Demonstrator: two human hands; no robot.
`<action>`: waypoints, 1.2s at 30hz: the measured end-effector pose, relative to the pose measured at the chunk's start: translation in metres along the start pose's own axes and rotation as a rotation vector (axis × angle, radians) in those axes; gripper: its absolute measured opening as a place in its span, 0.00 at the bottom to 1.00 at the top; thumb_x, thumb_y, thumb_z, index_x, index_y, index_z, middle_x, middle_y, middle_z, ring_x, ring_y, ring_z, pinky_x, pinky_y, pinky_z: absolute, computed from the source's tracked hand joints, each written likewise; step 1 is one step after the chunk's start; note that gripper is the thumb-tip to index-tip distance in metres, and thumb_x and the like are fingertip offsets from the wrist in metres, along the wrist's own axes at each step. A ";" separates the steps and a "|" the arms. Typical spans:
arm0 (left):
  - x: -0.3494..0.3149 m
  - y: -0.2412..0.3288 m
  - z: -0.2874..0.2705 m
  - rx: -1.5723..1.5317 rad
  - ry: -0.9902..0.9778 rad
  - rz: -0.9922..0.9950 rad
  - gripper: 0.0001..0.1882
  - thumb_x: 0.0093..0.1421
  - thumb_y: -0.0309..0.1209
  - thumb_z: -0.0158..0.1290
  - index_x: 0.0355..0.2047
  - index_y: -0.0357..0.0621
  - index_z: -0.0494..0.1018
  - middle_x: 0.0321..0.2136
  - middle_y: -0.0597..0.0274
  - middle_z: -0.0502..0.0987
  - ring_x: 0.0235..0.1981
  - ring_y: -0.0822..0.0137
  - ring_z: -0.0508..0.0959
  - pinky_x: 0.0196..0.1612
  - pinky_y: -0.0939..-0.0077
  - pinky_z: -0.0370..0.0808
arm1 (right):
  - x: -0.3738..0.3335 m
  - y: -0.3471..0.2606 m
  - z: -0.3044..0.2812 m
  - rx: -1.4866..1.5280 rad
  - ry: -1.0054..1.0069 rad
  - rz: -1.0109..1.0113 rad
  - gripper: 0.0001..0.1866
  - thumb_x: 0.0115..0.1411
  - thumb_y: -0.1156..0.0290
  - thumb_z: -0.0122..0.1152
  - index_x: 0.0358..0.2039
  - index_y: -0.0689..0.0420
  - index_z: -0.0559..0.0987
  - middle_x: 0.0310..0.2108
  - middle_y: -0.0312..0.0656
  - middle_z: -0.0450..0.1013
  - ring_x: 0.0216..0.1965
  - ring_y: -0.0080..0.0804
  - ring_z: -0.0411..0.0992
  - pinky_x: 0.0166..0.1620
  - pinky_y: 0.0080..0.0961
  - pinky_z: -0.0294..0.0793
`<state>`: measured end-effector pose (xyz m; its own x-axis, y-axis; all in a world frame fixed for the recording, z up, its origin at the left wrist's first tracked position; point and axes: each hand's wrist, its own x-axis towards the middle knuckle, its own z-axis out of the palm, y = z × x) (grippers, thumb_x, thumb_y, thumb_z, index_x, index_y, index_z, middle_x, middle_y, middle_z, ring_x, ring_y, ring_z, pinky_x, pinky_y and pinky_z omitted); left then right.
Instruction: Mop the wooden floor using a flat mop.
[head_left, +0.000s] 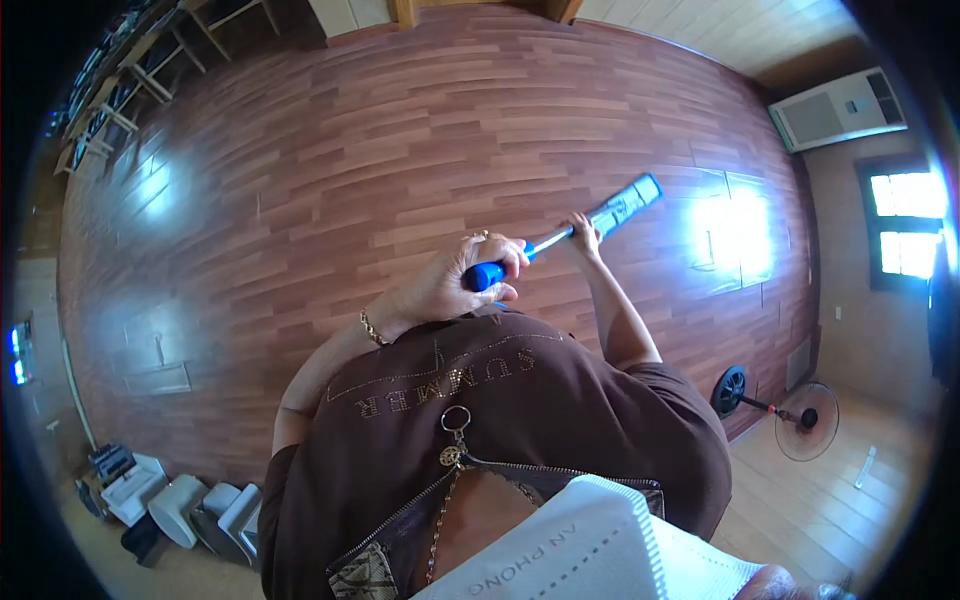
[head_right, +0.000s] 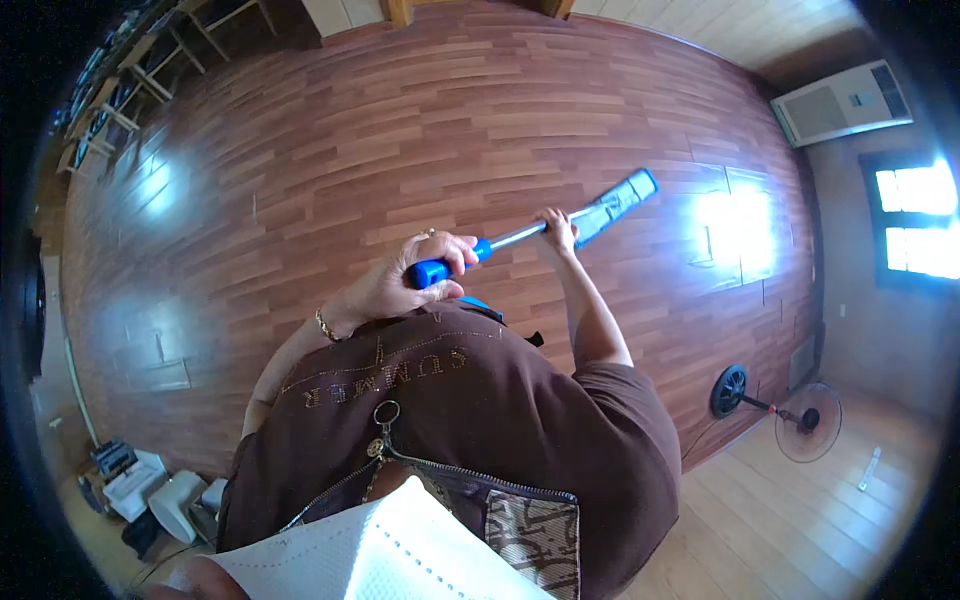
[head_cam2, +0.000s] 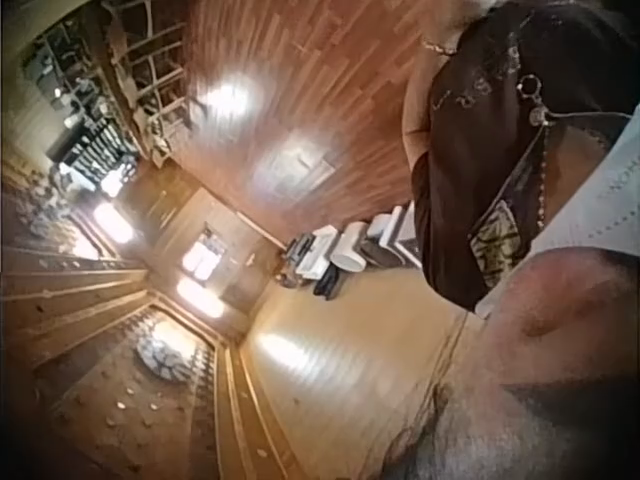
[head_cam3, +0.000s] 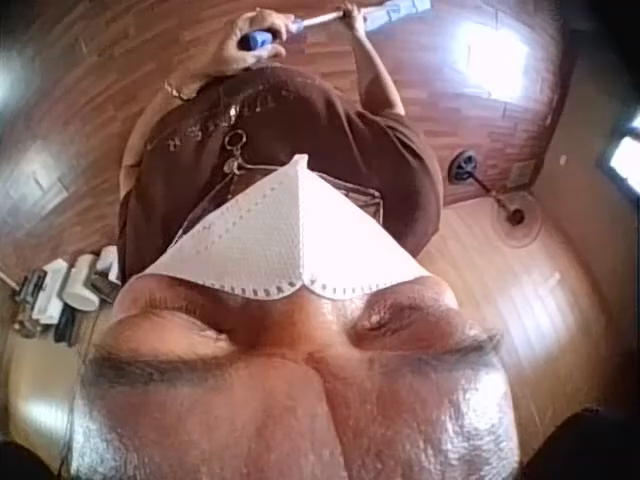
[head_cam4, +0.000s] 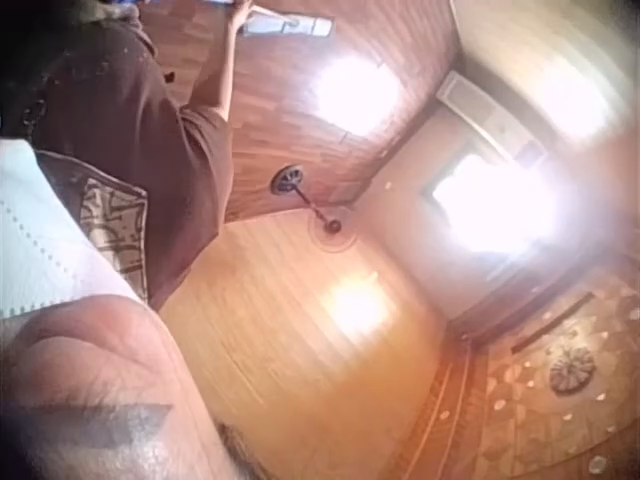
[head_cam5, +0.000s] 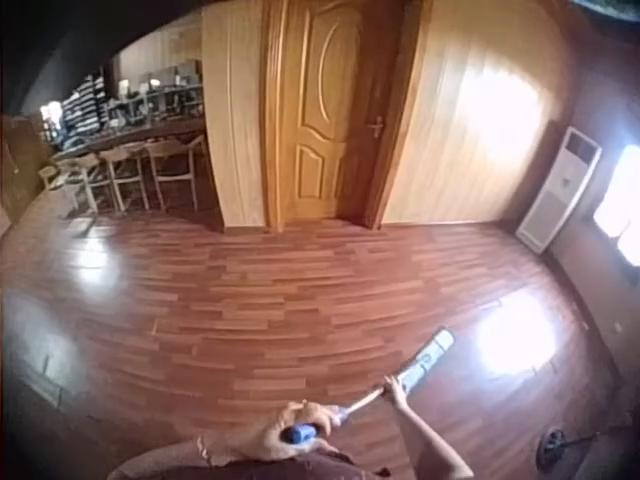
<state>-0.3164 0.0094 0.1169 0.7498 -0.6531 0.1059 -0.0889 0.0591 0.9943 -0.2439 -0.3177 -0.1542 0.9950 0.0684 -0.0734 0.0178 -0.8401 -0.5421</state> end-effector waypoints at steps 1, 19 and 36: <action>-0.002 0.003 0.000 0.005 0.016 -0.005 0.12 0.51 0.19 0.60 0.34 0.41 0.70 0.44 0.60 0.74 0.60 0.56 0.66 0.61 0.61 0.62 | 0.016 -0.008 0.003 -0.006 0.013 -0.018 0.08 0.48 0.67 0.60 0.31 0.39 0.79 0.38 0.32 0.73 0.50 0.39 0.67 0.47 0.49 0.63; -0.095 0.140 0.011 0.837 0.604 0.280 0.18 0.39 0.30 0.69 0.25 0.44 0.69 0.28 0.60 0.76 0.35 0.55 0.77 0.39 0.63 0.73 | 0.048 -0.296 0.045 0.427 -0.294 -0.962 0.18 0.50 0.60 0.69 0.16 0.55 0.70 0.15 0.45 0.67 0.21 0.45 0.69 0.26 0.37 0.65; -0.168 0.193 0.136 1.028 0.979 0.220 0.19 0.37 0.42 0.69 0.26 0.49 0.75 0.16 0.70 0.72 0.18 0.68 0.74 0.28 0.72 0.73 | -0.161 -0.424 0.153 0.681 -1.046 -1.694 0.18 0.48 0.54 0.69 0.17 0.54 0.75 0.19 0.44 0.70 0.26 0.47 0.70 0.30 0.41 0.66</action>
<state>-0.5486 0.0277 0.2894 0.7628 0.0950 0.6396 -0.3688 -0.7486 0.5510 -0.4264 0.1098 -0.0401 -0.3686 0.7811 0.5039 0.3590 0.6197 -0.6979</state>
